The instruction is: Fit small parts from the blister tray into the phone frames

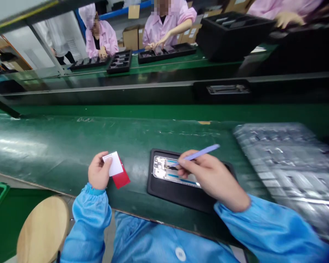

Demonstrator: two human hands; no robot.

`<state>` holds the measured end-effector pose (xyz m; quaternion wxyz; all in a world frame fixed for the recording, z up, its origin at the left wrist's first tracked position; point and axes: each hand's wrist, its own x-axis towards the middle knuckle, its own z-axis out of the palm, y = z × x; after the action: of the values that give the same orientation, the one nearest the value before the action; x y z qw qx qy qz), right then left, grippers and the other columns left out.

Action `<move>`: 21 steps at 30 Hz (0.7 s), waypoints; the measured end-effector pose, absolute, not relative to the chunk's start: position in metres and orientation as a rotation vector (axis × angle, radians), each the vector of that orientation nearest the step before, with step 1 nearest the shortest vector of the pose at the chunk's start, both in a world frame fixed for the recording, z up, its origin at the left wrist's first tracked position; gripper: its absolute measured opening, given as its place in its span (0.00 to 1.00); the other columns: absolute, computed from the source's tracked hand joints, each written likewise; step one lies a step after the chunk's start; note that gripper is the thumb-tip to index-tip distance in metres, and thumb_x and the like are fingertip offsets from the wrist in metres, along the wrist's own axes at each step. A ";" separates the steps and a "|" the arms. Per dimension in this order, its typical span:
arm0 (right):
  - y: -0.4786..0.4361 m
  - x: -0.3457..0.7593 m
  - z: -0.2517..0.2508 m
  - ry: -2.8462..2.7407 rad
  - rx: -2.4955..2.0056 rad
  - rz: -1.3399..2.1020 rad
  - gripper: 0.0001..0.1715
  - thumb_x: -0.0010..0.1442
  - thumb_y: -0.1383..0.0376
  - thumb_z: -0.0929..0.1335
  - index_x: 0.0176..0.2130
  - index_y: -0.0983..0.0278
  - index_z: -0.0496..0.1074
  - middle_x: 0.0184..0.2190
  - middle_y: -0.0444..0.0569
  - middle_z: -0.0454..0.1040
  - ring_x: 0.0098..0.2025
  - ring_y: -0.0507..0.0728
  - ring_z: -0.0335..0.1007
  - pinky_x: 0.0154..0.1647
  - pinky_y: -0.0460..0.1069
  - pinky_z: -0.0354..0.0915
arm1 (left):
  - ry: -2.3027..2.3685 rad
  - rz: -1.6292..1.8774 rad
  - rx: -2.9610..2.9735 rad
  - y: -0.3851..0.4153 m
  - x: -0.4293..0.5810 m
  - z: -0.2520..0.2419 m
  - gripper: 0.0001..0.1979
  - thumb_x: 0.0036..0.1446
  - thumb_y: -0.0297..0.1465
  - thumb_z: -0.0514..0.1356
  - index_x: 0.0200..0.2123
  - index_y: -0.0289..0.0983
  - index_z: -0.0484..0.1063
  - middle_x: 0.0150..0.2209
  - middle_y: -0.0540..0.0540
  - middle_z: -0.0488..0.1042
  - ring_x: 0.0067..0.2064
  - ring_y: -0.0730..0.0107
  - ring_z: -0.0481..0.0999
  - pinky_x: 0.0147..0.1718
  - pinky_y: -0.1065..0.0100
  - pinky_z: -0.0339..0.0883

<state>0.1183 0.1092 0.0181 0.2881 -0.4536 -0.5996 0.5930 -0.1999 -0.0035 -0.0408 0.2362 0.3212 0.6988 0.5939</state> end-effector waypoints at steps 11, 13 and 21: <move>0.105 0.222 0.003 -1.297 -1.396 1.450 0.20 0.55 0.51 0.74 0.34 0.64 0.71 0.25 0.48 0.75 0.26 0.53 0.71 0.25 0.47 0.68 | 2.019 1.610 0.971 -0.003 -0.207 -0.052 0.25 0.54 0.43 0.67 0.51 0.37 0.71 0.35 0.47 0.77 0.31 0.69 0.76 0.29 0.70 0.72; 0.104 0.223 -0.003 -1.353 -1.381 1.447 0.19 0.56 0.51 0.73 0.34 0.64 0.71 0.26 0.48 0.75 0.26 0.54 0.72 0.25 0.47 0.68 | 2.051 1.591 0.996 -0.003 -0.208 -0.050 0.25 0.54 0.43 0.66 0.52 0.37 0.70 0.35 0.48 0.76 0.31 0.69 0.75 0.29 0.69 0.71; 0.104 0.216 -0.001 -1.187 -1.253 1.461 0.18 0.55 0.53 0.74 0.35 0.64 0.70 0.26 0.47 0.75 0.25 0.52 0.71 0.24 0.47 0.67 | 2.130 1.596 1.008 -0.001 -0.210 -0.048 0.26 0.52 0.43 0.66 0.51 0.37 0.70 0.35 0.48 0.75 0.31 0.70 0.74 0.30 0.70 0.70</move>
<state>0.2161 0.1041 -0.0008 0.4261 -0.5014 -0.4750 0.5843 -0.2103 -0.0010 -0.0482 0.1474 0.3504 0.7402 0.5546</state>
